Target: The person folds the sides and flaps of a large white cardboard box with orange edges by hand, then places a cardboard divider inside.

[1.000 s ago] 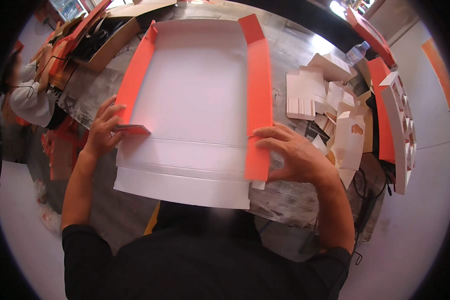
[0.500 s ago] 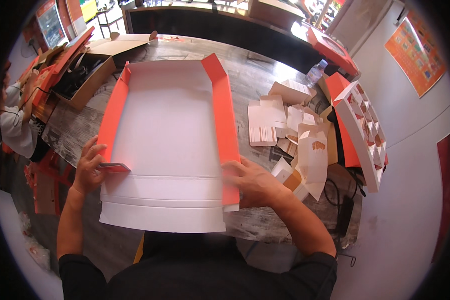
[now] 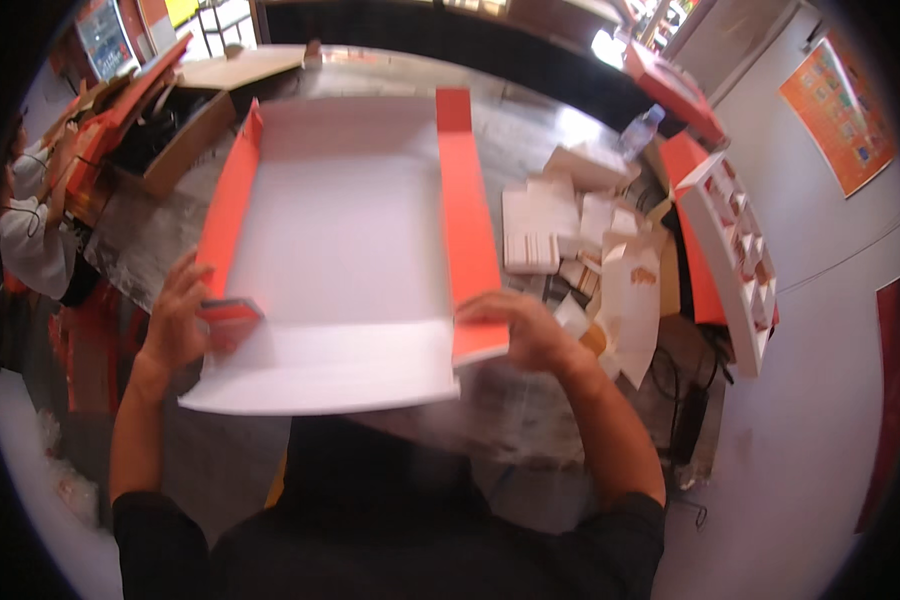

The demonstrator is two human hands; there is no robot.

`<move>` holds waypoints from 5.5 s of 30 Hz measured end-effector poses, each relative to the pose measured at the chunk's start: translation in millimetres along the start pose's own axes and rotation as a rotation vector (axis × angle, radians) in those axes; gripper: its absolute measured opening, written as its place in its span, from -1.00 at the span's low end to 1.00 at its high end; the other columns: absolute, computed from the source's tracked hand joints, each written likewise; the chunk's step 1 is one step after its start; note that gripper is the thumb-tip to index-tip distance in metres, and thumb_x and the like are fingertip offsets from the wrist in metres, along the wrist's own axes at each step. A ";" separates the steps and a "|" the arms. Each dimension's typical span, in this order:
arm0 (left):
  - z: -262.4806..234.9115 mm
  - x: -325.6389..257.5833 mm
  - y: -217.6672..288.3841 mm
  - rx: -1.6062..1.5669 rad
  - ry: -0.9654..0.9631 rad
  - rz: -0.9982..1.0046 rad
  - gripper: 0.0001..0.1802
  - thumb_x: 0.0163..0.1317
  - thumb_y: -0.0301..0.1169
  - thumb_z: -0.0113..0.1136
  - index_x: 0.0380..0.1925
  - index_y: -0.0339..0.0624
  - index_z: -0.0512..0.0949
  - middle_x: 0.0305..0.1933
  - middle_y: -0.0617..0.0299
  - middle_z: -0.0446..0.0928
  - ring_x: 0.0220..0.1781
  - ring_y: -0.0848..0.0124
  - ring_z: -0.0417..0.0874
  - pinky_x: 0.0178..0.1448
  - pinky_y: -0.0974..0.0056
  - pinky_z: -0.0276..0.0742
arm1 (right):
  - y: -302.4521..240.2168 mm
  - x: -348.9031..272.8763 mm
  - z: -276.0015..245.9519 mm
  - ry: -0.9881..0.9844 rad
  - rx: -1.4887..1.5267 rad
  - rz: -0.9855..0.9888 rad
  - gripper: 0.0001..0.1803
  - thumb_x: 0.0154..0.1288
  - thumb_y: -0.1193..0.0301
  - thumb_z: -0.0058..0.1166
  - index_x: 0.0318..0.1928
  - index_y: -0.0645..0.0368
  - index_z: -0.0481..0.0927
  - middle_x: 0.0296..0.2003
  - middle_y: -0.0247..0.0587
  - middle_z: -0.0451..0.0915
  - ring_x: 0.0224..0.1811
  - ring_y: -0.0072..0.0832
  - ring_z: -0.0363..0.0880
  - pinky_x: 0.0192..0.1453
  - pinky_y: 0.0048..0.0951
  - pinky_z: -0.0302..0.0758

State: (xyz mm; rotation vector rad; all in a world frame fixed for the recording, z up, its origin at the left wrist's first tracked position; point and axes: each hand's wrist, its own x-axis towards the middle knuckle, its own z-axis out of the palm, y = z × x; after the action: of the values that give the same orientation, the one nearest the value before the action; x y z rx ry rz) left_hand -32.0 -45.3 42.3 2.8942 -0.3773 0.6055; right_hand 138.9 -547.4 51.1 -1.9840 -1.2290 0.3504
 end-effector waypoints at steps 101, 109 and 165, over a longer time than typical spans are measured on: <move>9.4 0.2 -9.2 -0.102 0.012 0.151 -0.83 0.15 -0.45 0.40 -0.26 -0.03 0.62 -0.16 0.28 0.64 0.44 0.04 0.52 0.39 0.06 0.57 | -22.4 68.4 30.7 -0.010 -0.691 -0.100 -0.73 0.33 0.48 0.25 0.01 0.18 0.56 -0.16 -0.10 0.73 -0.03 -0.11 0.73 0.00 -0.10 0.64; 8.9 -2.8 -10.1 -0.072 0.025 0.171 -0.45 0.19 -0.44 0.42 0.24 0.08 0.64 -0.18 0.28 0.65 0.35 0.02 0.58 0.42 0.04 0.56 | -36.5 71.3 33.9 0.007 -0.764 -0.206 -0.75 0.30 0.52 0.19 -0.02 0.10 0.58 -0.34 -0.23 0.63 -0.26 -0.22 0.67 -0.16 -0.18 0.59; -17.6 -40.4 -1.6 -0.076 -0.219 0.388 -0.35 0.29 -0.37 0.29 0.43 -0.01 0.49 0.45 0.32 0.46 0.48 0.28 0.48 0.33 0.23 0.58 | -56.1 16.7 6.6 -0.385 -0.618 -0.155 -0.19 0.27 0.38 0.29 0.52 0.28 0.35 0.56 0.13 0.26 0.64 0.04 0.20 0.54 0.10 0.39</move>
State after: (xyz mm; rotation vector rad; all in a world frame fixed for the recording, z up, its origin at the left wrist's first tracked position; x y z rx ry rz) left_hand -73.9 -31.6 41.5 2.8353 -0.9842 0.3110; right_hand 107.3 -516.2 89.9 -2.3800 -1.9012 0.3062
